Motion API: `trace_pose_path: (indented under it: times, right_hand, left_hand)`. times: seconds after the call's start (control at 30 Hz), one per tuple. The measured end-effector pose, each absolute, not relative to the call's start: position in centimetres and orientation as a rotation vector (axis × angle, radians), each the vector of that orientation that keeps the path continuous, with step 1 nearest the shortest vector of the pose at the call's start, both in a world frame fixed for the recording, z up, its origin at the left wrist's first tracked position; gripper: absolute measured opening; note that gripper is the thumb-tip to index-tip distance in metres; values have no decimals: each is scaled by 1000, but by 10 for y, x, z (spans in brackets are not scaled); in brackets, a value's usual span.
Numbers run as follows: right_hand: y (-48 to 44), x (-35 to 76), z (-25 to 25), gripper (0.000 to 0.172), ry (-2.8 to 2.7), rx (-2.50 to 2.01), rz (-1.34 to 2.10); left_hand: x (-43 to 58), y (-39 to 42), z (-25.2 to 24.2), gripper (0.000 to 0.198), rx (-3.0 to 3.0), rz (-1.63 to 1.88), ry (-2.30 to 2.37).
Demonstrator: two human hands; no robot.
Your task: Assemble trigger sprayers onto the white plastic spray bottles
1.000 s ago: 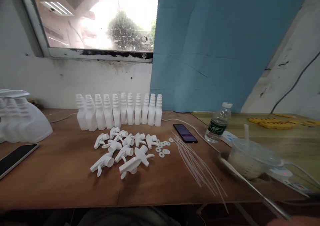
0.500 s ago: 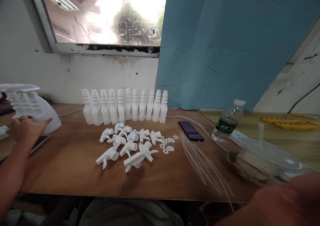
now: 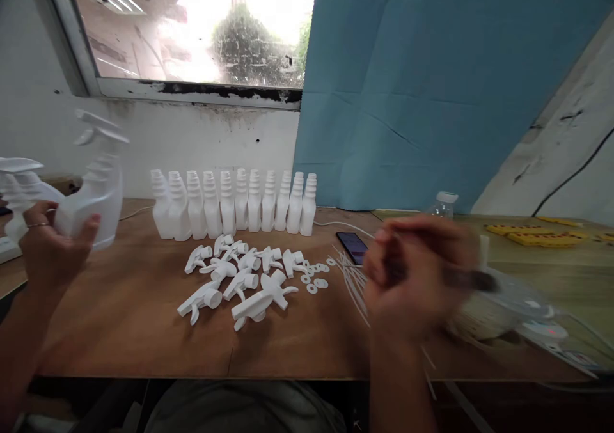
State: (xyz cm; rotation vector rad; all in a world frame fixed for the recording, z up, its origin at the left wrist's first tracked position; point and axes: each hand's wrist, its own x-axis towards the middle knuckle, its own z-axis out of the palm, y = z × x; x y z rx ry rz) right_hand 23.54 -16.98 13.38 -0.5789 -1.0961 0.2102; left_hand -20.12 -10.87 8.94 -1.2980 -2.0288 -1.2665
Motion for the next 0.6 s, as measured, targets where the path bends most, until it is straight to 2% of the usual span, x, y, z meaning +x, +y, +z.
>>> trace_pose_path:
  times: [0.1, 0.17, 0.27, 0.37, 0.47, 0.6]
  right_hand:
    - [-152, 218, 125, 6, -1156, -643, 424]
    - [-141, 206, 116, 12, -1254, -788, 580]
    - [-131, 193, 104, 26, -1347, -900, 753]
    - [-128, 189, 99, 33, -1242, -802, 927]
    - [-127, 188, 101, 46, -1069, -719, 1038]
    - [-125, 188, 103, 42, -967, -697, 1103]
  left_hand:
    - [-142, -134, 75, 62, -1444, -1246, -1790]
    - [-106, -148, 61, 53, -1635, -1197, -1640]
    - [-69, -157, 48, 55, -2046, -1195, -1186]
    - [-54, -156, 43, 60, -2142, -1237, -898]
    - [-50, -154, 41, 58, -2139, -1237, -835]
    - [-50, -160, 42, 48, -2297, -1380, -1036]
